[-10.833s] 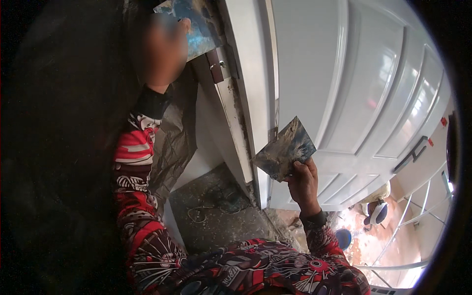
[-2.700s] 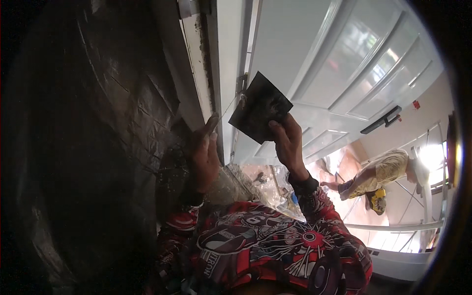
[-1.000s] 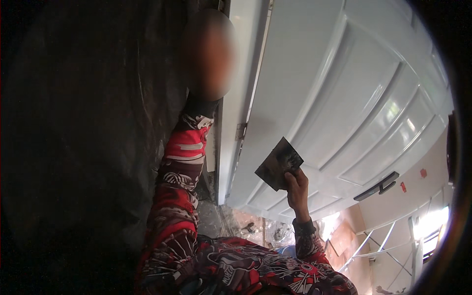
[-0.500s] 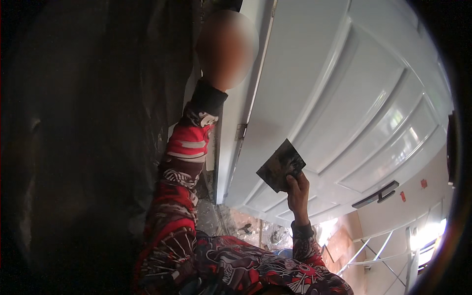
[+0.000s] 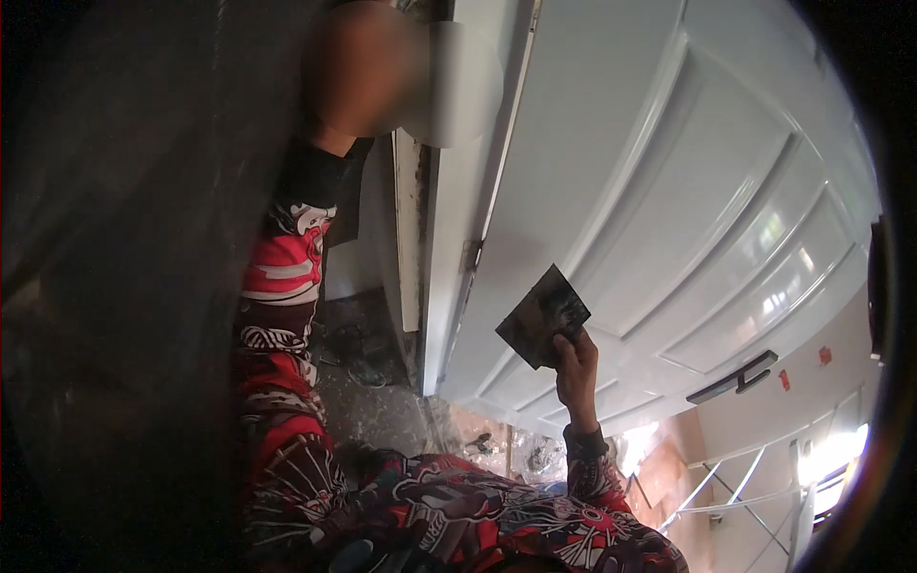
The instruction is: The person applies plaster to the wall frame surrounding a doorway using putty knives, transferring and smoothing the compound along the surface.
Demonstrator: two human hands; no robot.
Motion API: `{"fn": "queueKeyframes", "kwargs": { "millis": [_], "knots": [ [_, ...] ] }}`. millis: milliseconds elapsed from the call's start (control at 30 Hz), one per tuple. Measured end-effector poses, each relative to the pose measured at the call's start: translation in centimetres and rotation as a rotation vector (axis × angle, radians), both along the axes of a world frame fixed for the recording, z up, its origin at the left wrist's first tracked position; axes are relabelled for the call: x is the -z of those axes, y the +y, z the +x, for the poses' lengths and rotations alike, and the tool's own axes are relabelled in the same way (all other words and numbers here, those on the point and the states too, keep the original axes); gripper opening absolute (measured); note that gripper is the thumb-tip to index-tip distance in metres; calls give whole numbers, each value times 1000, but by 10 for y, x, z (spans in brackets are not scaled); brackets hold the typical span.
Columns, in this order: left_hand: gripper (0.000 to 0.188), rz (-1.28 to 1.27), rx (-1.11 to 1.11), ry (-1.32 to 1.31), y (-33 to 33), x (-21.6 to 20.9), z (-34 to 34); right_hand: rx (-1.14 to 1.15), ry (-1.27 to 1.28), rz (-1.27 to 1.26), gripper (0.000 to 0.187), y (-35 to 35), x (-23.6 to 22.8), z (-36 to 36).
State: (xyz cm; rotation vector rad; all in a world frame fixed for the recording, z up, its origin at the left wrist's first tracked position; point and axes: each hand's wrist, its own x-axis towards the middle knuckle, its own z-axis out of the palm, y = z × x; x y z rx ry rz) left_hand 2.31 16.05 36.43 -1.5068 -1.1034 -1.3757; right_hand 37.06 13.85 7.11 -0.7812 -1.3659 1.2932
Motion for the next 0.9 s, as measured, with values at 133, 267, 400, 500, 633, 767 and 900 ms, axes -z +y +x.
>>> {"fn": "queueKeyframes", "kwargs": {
  "millis": [133,267,400,500,633,767,900],
  "knots": [
    [26,3,-153,169,-15,-9,5,-14,-56,36,30,4,6,-4],
    [20,36,-224,295,-3,-4,-13,-20,-59,16,31,-3,-5,-8],
    [30,-92,-224,317,-1,15,-23,-31,4,-5,32,-2,2,-8],
    [30,-117,-205,310,-9,21,-11,-31,-14,34,32,-1,2,-8],
    [30,-76,-159,306,-17,33,-4,-14,-24,11,30,-2,1,-9],
    [35,-186,-220,268,-19,41,-5,-22,-18,53,30,1,3,-11],
    [36,-158,-96,285,-13,44,-9,-58,13,-9,31,1,3,-10]
  ]
}}
